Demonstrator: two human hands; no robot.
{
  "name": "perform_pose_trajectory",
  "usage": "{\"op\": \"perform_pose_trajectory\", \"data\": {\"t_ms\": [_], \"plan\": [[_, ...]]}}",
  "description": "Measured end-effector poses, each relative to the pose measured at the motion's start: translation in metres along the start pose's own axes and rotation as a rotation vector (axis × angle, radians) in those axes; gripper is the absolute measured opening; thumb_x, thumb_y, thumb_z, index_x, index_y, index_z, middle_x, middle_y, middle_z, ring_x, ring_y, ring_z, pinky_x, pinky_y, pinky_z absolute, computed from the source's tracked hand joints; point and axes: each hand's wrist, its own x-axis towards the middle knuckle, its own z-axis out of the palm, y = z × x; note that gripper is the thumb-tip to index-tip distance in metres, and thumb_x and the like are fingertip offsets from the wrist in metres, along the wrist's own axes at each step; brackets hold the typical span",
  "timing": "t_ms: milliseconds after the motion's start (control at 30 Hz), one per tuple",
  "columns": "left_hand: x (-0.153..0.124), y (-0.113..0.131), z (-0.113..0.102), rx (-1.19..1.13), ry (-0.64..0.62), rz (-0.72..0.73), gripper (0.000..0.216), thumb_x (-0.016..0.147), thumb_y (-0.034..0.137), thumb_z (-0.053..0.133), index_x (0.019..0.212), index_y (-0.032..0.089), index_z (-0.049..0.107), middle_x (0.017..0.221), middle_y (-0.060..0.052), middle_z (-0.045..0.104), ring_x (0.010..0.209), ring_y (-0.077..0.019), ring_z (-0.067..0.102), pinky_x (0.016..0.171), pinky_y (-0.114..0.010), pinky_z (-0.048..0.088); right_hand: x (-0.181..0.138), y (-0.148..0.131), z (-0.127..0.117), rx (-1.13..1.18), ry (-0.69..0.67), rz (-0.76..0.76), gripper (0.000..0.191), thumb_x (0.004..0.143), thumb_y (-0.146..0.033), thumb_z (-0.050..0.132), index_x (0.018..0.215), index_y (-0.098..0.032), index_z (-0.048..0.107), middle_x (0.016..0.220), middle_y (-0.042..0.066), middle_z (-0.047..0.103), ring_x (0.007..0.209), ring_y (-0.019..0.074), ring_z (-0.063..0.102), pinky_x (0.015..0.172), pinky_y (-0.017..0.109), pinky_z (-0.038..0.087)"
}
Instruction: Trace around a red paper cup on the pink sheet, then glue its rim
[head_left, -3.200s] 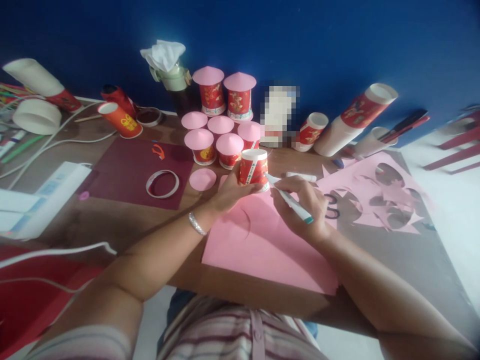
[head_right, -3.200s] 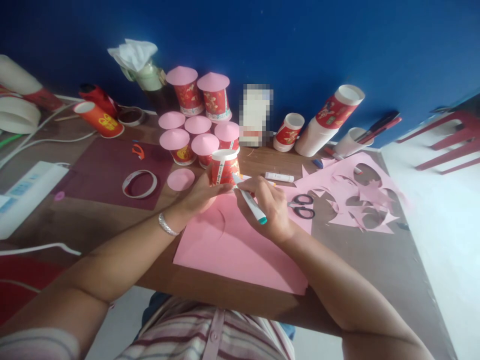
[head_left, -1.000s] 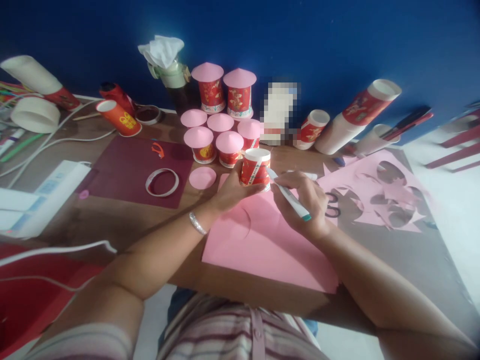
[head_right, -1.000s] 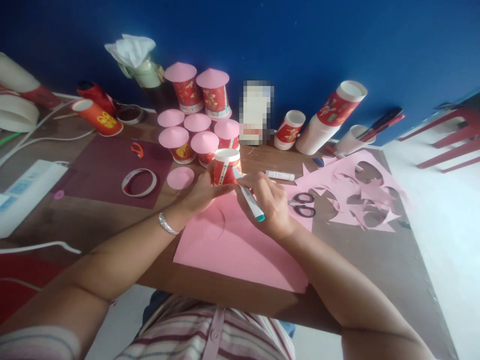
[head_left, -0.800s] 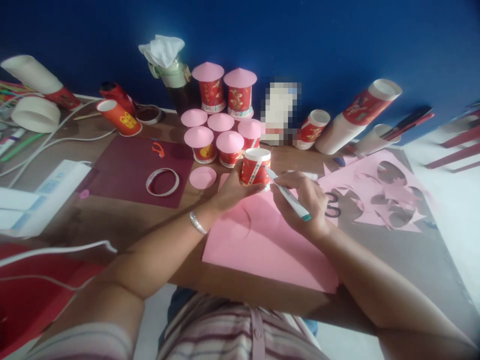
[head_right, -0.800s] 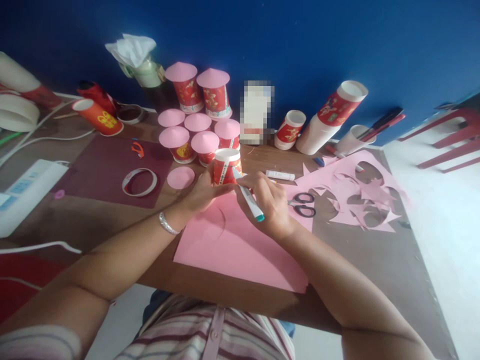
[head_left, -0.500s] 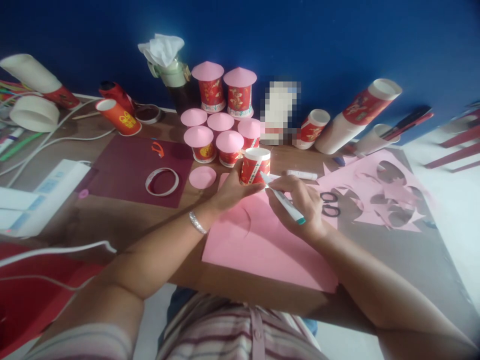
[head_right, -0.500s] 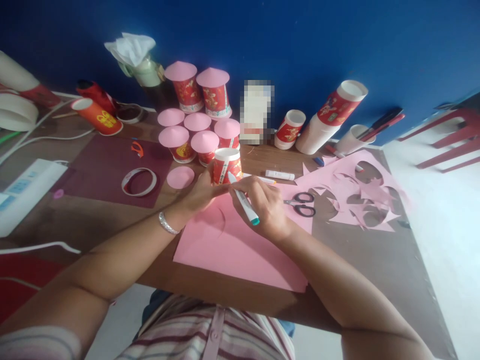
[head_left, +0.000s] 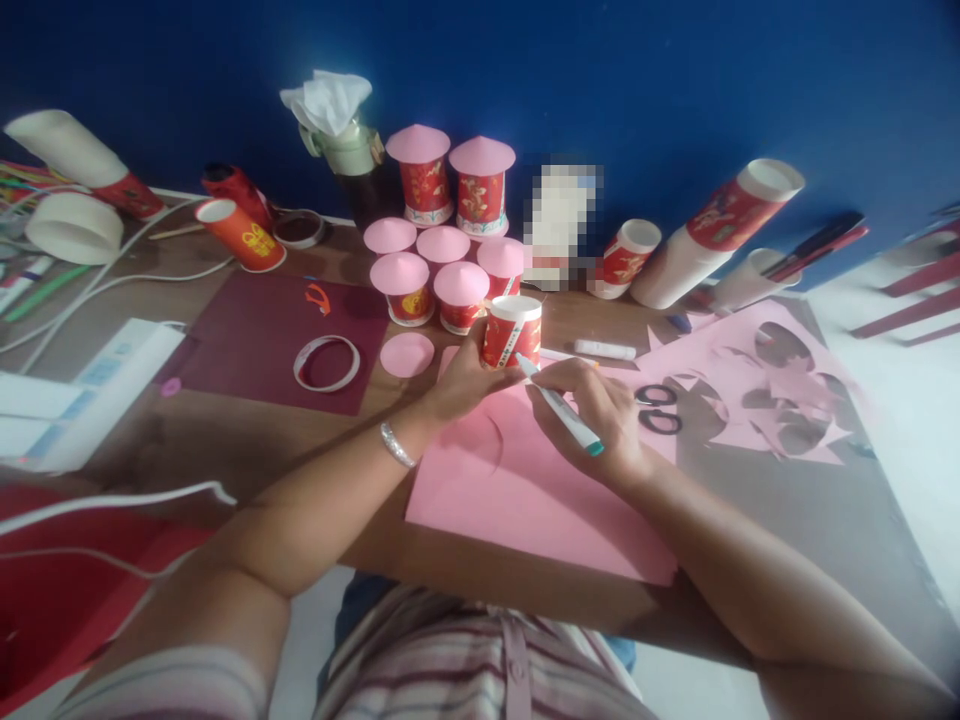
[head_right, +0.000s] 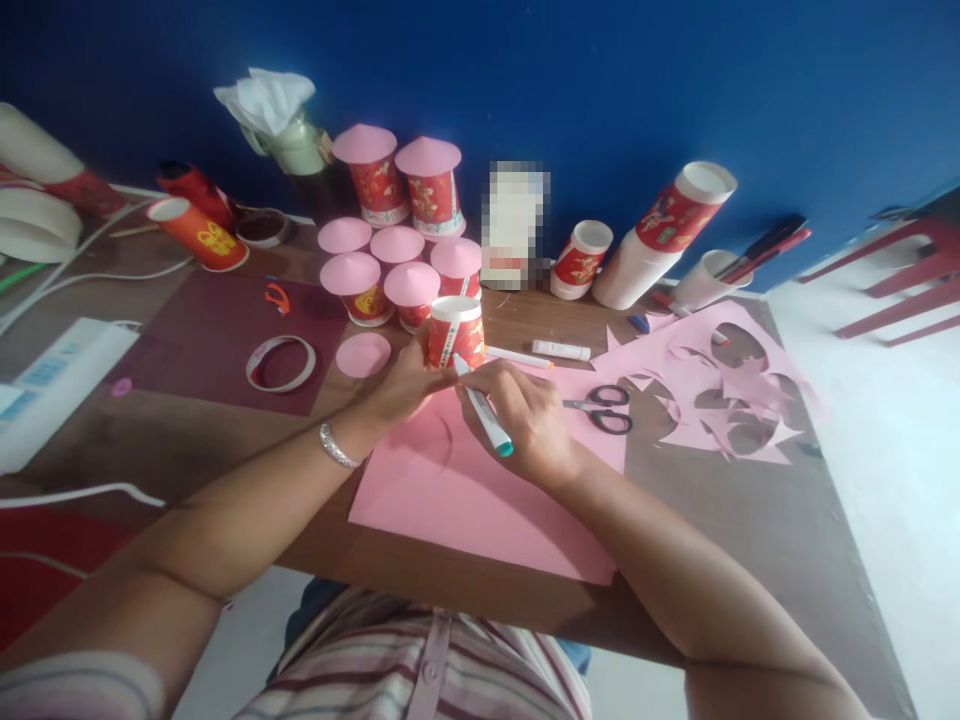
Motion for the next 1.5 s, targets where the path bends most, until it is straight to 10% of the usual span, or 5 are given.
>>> {"op": "perform_pose_trajectory", "data": {"t_ms": [1500], "plan": [[0.0, 0.011, 0.005, 0.176, 0.033, -0.007, 0.088, 0.066, 0.057, 0.097, 0.135, 0.023, 0.054, 0.13, -0.013, 0.072, 0.124, -0.035, 0.068, 0.107, -0.053, 0.055, 0.003, 0.002, 0.0, -0.049, -0.015, -0.009, 0.021, 0.098, -0.01, 0.066, 0.112, -0.024, 0.062, 0.088, -0.001, 0.076, 0.072, 0.0151, 0.074, 0.061, 0.026, 0.058]]}}
